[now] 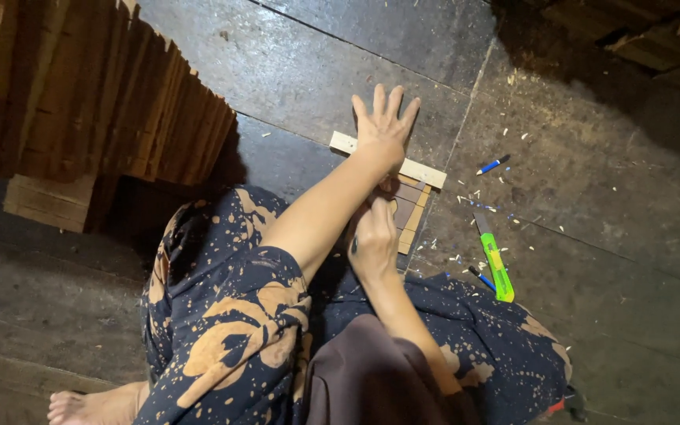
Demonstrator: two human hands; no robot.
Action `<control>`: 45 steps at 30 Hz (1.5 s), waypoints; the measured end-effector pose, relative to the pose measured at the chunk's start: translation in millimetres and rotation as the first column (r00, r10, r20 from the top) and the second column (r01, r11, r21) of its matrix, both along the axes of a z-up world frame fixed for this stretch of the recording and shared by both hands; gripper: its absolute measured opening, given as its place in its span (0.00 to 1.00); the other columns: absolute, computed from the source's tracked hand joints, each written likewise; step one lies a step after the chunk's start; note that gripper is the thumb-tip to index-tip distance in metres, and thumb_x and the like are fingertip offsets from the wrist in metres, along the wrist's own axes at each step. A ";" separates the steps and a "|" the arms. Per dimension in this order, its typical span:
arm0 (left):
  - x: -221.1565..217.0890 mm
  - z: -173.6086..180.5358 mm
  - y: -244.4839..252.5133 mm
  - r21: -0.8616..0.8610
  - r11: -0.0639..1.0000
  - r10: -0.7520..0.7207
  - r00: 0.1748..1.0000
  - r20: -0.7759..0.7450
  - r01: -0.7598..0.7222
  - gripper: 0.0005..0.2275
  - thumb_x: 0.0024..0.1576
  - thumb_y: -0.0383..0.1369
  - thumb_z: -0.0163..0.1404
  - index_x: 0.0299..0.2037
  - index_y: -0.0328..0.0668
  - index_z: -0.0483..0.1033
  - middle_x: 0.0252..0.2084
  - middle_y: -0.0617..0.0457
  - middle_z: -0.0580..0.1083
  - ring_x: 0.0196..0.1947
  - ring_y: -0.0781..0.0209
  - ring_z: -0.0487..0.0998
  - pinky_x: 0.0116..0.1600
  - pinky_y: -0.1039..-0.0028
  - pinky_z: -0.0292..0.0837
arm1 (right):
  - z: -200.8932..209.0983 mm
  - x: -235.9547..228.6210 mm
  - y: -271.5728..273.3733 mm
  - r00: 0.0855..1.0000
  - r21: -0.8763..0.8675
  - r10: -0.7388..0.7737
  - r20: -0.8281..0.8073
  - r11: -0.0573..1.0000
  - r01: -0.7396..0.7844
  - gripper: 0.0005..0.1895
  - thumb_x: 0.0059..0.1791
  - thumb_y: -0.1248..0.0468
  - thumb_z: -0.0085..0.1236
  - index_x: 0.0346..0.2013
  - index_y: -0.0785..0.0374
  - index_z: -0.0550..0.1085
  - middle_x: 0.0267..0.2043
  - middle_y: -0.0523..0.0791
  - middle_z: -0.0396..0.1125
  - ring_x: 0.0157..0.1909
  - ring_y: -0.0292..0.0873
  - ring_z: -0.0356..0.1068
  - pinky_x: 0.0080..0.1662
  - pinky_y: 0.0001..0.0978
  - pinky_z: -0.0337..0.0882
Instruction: Tracing a template onto small wooden blocks using a pen and then stacking the finished pieces in a woodworking shop.
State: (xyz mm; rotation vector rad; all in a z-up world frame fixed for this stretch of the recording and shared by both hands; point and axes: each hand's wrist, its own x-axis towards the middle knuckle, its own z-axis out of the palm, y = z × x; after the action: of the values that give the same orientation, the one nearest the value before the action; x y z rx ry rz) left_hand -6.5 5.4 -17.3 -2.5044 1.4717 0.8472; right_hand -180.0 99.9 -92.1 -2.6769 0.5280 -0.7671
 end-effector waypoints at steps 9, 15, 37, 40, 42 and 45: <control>0.8 -11.1 -1.4 -0.028 0.999 0.019 1.000 -0.001 -0.019 0.59 0.35 0.34 0.73 0.77 0.57 0.44 0.78 0.45 0.42 0.76 0.33 0.37 0.68 0.26 0.35 | 59.1 -8.6 22.1 0.993 0.171 0.030 -0.112 0.985 -0.010 0.07 0.45 0.75 0.51 0.37 0.75 0.72 0.38 0.56 0.60 0.42 0.64 0.67 0.46 0.50 0.71; -3.9 23.9 31.1 -0.227 0.974 0.019 1.000 0.015 -0.015 0.46 0.46 0.29 0.65 0.75 0.53 0.51 0.74 0.45 0.49 0.75 0.35 0.42 0.69 0.32 0.38 | 97.4 -54.5 47.8 0.995 0.605 0.077 -0.058 0.796 -0.026 0.07 0.46 0.75 0.56 0.35 0.67 0.79 0.37 0.50 0.72 0.42 0.58 0.77 0.45 0.40 0.75; -55.4 13.9 149.9 -0.482 0.843 -0.148 0.964 0.219 0.239 0.21 0.53 0.30 0.53 0.59 0.47 0.75 0.64 0.58 0.71 0.64 0.48 0.63 0.68 0.32 0.44 | 45.5 1.6 -56.1 0.825 0.821 -0.540 0.170 0.540 0.184 0.07 0.48 0.72 0.68 0.41 0.67 0.81 0.35 0.47 0.73 0.35 0.33 0.71 0.33 0.24 0.75; -55.1 14.0 149.0 -0.446 0.867 -0.158 0.972 0.175 0.221 0.21 0.54 0.28 0.52 0.60 0.48 0.74 0.65 0.59 0.70 0.63 0.46 0.62 0.68 0.30 0.42 | 51.4 5.1 -60.7 0.843 0.811 -0.517 0.148 0.551 0.196 0.07 0.47 0.72 0.68 0.40 0.67 0.82 0.35 0.50 0.75 0.36 0.33 0.66 0.34 0.27 0.72; -56.7 10.1 147.1 -0.434 0.878 -0.147 0.977 0.154 0.200 0.21 0.54 0.29 0.52 0.60 0.50 0.74 0.65 0.60 0.70 0.63 0.47 0.63 0.68 0.29 0.42 | 47.4 0.4 -72.5 0.899 0.750 -0.431 0.076 0.619 0.233 0.06 0.46 0.71 0.71 0.37 0.62 0.83 0.34 0.50 0.77 0.34 0.33 0.70 0.32 0.29 0.71; -57.7 2.0 145.1 -0.428 0.882 -0.143 0.978 0.151 0.195 0.21 0.54 0.29 0.53 0.60 0.51 0.74 0.64 0.60 0.71 0.63 0.47 0.63 0.68 0.29 0.42 | 38.8 0.2 -89.3 0.929 0.753 -0.369 0.017 0.617 0.231 0.06 0.45 0.71 0.71 0.35 0.61 0.83 0.29 0.47 0.76 0.30 0.33 0.72 0.31 0.27 0.72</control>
State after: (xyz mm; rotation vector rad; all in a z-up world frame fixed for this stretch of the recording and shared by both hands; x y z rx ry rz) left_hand -64.2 150.5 -15.3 -2.6043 1.9930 0.3583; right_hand -179.8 10.6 -53.3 -1.7519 1.0137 -0.6576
